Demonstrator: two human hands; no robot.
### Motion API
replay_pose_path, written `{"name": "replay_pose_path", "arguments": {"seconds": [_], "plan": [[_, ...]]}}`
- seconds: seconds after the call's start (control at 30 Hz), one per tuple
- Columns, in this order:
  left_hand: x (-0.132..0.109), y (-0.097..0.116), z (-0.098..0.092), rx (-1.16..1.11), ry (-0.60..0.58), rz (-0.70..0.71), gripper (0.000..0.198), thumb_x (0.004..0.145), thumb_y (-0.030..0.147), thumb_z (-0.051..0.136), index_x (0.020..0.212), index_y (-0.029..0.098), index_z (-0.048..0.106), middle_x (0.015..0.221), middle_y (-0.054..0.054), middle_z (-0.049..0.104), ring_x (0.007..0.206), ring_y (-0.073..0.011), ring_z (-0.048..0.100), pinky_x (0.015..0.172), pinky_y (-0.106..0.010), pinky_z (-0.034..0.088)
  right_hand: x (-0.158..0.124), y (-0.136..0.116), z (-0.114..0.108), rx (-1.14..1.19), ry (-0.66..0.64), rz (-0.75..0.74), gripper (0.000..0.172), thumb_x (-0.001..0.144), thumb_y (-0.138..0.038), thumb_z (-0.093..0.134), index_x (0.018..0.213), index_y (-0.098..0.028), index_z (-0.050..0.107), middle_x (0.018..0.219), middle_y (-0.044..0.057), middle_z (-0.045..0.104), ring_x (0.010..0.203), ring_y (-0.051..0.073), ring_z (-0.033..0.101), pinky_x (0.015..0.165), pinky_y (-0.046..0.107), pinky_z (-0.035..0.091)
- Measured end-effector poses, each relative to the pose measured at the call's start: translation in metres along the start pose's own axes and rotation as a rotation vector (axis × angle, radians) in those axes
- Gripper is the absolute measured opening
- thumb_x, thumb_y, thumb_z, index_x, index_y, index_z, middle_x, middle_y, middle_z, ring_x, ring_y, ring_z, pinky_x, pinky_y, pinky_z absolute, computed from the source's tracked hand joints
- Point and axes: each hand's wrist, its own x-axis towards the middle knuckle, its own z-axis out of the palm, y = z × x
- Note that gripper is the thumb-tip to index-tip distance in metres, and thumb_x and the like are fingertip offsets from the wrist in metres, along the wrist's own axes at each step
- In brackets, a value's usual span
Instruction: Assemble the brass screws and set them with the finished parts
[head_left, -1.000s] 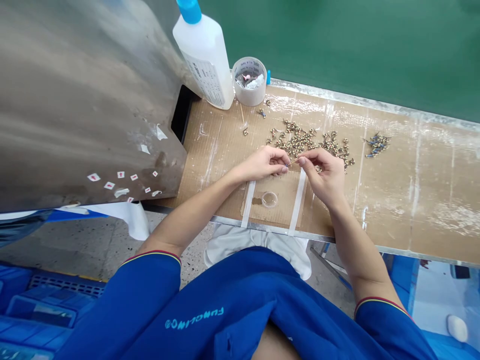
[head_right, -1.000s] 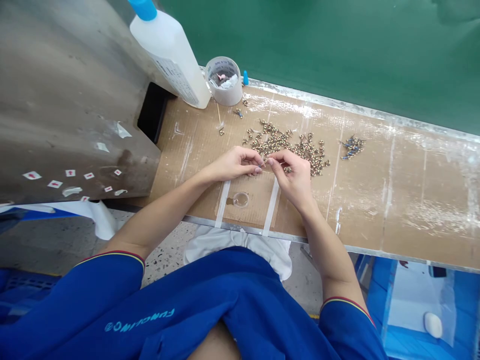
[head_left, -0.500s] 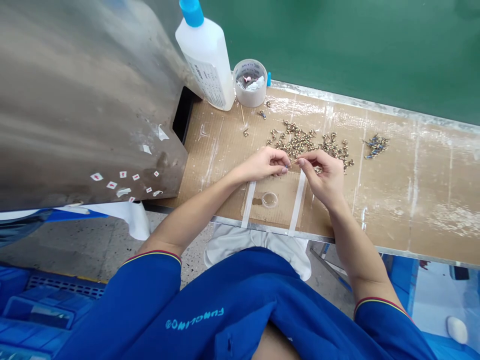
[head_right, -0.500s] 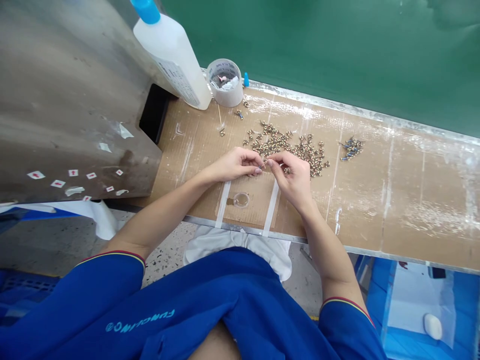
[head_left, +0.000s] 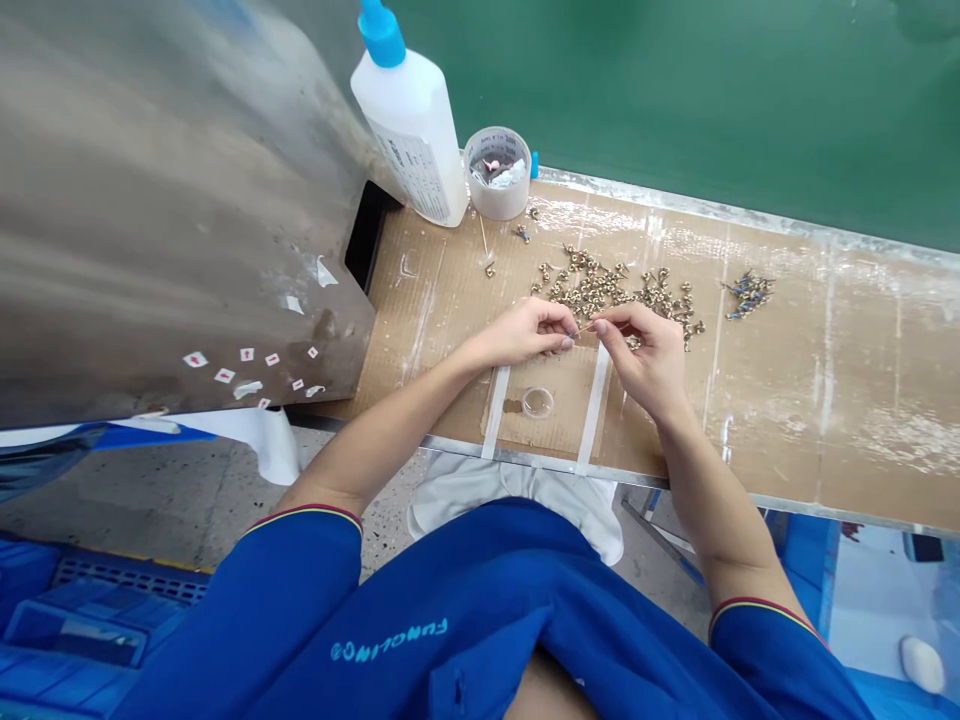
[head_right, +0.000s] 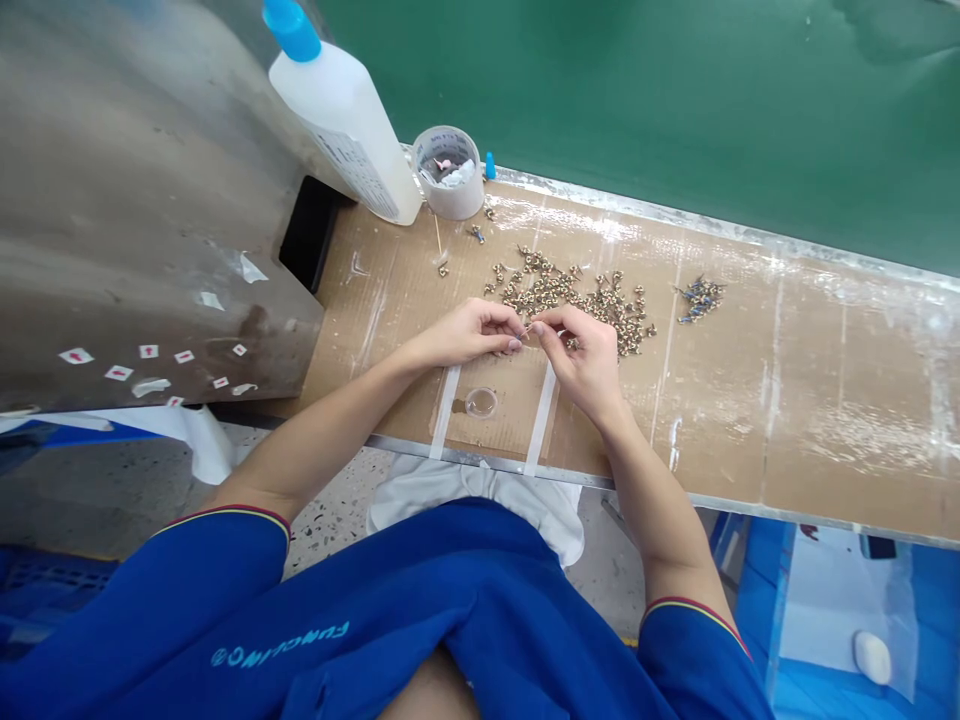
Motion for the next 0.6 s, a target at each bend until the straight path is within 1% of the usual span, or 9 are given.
{"name": "replay_pose_path", "arguments": {"seconds": [0.23,0.37,0.43,0.6], "plan": [[0.000,0.001,0.000,0.000,-0.003,0.002,0.004,0.080,0.013,0.069,0.083,0.010,0.068,0.069,0.000,0.064,0.063,-0.0076,0.058,0.063,-0.020,0.048,0.000,-0.002,-0.003,0.066,0.004,0.012,0.030,0.098,-0.050,0.065,0.085,-0.024,0.072,0.080,0.002,0.076,0.070,0.016,0.070,0.065,0.030,0.057],[0.000,-0.002,0.000,-0.021,-0.007,0.010,0.005,0.080,0.013,0.070,0.083,0.010,0.069,0.069,0.000,0.064,0.063,-0.0076,0.058,0.062,-0.019,0.048,0.000,-0.003,-0.009,0.173,-0.021,0.042,0.031,0.097,-0.053,0.066,0.087,-0.024,0.073,0.081,0.002,0.075,0.070,0.016,0.069,0.065,0.030,0.056],[0.001,-0.004,-0.001,-0.026,-0.018,0.020,0.004,0.080,0.013,0.070,0.084,0.010,0.069,0.069,0.000,0.065,0.063,-0.0075,0.059,0.063,-0.019,0.048,0.000,-0.005,-0.010,0.247,-0.078,0.014,0.028,0.097,-0.050,0.068,0.086,-0.024,0.073,0.080,0.002,0.075,0.071,0.015,0.069,0.065,0.029,0.055],[0.002,-0.008,-0.003,0.007,-0.028,0.061,0.005,0.081,0.012,0.070,0.085,0.010,0.071,0.075,-0.003,0.071,0.070,-0.0094,0.063,0.068,-0.020,0.049,-0.001,-0.012,-0.004,0.313,-0.315,-0.073,0.026,0.097,-0.046,0.069,0.084,-0.023,0.073,0.080,0.002,0.076,0.073,0.015,0.070,0.069,0.029,0.055]]}}
